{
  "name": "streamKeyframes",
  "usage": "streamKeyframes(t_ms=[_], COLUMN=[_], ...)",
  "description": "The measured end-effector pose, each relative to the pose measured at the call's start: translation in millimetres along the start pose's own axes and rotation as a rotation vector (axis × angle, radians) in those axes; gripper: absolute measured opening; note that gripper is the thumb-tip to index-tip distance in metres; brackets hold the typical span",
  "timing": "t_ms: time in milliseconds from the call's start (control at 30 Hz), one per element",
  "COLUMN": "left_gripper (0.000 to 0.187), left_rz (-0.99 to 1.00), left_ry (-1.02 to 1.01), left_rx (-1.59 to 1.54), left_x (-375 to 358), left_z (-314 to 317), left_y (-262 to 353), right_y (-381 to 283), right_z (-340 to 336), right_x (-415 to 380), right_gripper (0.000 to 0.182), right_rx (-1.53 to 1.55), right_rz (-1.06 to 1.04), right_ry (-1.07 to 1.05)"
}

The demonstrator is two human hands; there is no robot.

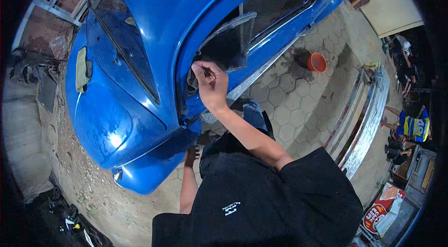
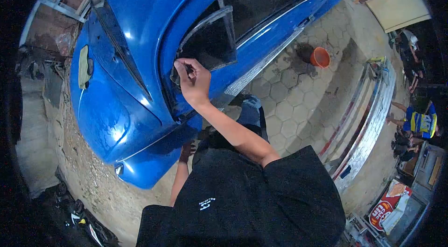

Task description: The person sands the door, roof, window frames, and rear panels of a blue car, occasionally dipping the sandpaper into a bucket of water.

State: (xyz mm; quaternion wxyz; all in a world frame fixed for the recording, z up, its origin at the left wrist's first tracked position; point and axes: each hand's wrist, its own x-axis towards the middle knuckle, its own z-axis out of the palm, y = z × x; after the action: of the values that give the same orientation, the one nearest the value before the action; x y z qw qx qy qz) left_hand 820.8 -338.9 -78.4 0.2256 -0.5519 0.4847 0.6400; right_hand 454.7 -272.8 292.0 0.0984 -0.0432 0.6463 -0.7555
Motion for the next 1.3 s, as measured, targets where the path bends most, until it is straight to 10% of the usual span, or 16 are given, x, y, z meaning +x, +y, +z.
streamKeyframes(t_ms=[367, 500, 700, 900, 1100, 1300], left_gripper=[0.047, 0.039, 0.03, 0.034, 0.027, 0.02], left_rz=[0.102, 0.226, 0.683, 1.023, 1.073, 1.008], left_ry=[0.005, 0.001, -0.446, -0.207, 0.004, 0.305], left_rx=[0.108, 0.132, -0.293, -0.283, -0.346, -0.252], left_x=[12, 32, -128, -310, -305, -317], left_z=[-5, -8, 12, 108, 209, 318], left_y=[-51, -53, 163, 300, 303, 310], right_y=[15, 6, -25, -48, -55, -40], right_z=[-48, -63, -63, -92, -163, -261], right_x=[-24, -53, -71, -61, -18, 34], right_gripper=[0.015, 0.015, 0.02, 0.021, 0.022, 0.037], right_rx=[0.262, 0.127, -0.347, -0.329, -0.239, 0.173], right_rz=[0.241, 0.014, -0.647, -0.836, -0.647, 0.313], right_ry=[-0.157, -0.141, -0.159, -0.275, -0.458, -0.686])
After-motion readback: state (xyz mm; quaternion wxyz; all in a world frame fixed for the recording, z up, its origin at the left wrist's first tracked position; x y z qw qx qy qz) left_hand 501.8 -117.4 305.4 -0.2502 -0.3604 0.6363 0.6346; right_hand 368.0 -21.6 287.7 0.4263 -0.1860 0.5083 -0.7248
